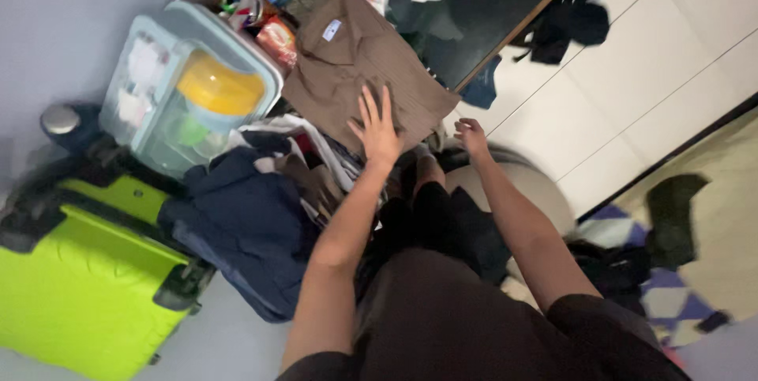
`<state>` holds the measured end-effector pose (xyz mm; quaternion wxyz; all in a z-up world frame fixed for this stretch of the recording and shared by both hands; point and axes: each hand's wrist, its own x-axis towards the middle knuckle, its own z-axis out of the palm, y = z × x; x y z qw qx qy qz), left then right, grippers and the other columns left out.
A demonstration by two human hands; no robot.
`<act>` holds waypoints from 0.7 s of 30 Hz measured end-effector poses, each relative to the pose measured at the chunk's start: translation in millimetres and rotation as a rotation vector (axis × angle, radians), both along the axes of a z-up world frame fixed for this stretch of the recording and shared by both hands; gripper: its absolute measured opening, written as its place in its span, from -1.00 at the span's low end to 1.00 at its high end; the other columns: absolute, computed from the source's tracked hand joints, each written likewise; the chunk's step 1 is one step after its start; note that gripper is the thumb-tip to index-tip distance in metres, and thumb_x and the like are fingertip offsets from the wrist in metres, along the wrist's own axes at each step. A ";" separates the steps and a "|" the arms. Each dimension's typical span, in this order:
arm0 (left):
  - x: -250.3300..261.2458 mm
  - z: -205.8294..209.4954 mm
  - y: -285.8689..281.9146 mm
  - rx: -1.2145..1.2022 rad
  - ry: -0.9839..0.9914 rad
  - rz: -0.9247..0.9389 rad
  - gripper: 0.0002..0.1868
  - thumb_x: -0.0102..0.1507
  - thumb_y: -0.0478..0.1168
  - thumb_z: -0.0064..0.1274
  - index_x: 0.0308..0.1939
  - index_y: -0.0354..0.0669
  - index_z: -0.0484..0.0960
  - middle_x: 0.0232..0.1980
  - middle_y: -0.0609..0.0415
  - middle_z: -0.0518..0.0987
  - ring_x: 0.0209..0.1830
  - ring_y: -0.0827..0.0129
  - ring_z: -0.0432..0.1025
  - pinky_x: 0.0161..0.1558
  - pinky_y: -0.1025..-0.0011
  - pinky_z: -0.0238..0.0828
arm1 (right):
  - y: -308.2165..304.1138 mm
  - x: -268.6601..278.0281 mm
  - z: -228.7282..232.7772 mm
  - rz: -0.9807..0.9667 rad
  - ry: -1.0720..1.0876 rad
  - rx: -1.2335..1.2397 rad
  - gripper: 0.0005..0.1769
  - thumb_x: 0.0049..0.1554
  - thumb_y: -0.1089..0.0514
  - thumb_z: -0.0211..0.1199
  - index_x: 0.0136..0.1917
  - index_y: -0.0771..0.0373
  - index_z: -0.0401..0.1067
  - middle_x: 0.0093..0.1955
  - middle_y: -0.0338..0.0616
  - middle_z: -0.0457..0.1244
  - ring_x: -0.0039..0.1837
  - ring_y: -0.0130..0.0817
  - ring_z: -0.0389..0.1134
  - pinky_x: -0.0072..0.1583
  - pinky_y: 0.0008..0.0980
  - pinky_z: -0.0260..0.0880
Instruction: The person folds several garments one by one on a lime green suitcase and places them on a nearby table. Items handled include a black t-shirt, a brown shirt, a blue t-shirt, beige pants, and a black hoodie.
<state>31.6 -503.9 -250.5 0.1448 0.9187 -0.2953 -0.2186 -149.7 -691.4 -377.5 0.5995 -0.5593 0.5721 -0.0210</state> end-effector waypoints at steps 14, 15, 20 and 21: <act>79.8 -26.2 -87.6 0.673 -0.031 -0.489 0.24 -0.04 0.31 0.44 0.48 -0.18 0.10 0.48 -0.39 0.15 0.29 -0.19 0.38 0.07 0.10 0.50 | 3.7 -47.7 -264.9 -0.113 0.240 0.138 -0.48 0.18 -0.09 0.28 0.34 0.14 0.46 0.03 0.13 0.40 0.08 -0.01 0.46 0.13 0.01 0.46; 87.4 -26.8 -96.4 0.711 -0.019 -0.517 0.13 0.01 0.32 0.41 0.41 -0.23 0.24 0.41 -0.40 0.34 0.23 -0.15 0.46 0.07 0.11 0.50 | 1.0 -43.3 -279.9 -0.034 0.279 0.002 -0.44 0.19 -0.11 0.31 0.39 0.12 0.42 0.14 0.15 0.36 0.18 0.04 0.40 0.20 0.05 0.42; 100.4 -28.7 -138.9 0.823 -0.060 -0.656 -0.07 -0.05 0.26 0.47 0.14 -0.29 0.47 0.02 -0.15 0.65 0.04 0.06 0.57 0.00 0.21 0.52 | -11.8 -17.0 -343.3 0.299 0.429 -0.356 0.01 -0.02 -0.13 0.46 0.58 -0.01 0.06 0.51 0.17 0.05 0.47 0.22 0.01 0.35 0.28 0.08; 98.6 -29.4 -144.0 0.849 -0.077 -0.669 -0.08 -0.08 0.26 0.48 0.10 -0.30 0.49 0.00 -0.14 0.66 0.02 0.09 0.58 -0.02 0.25 0.53 | -15.6 -11.5 -353.6 0.351 0.455 -0.359 0.02 -0.06 -0.07 0.46 0.58 0.01 0.07 0.57 0.15 -0.03 0.51 0.20 -0.06 0.34 0.28 0.07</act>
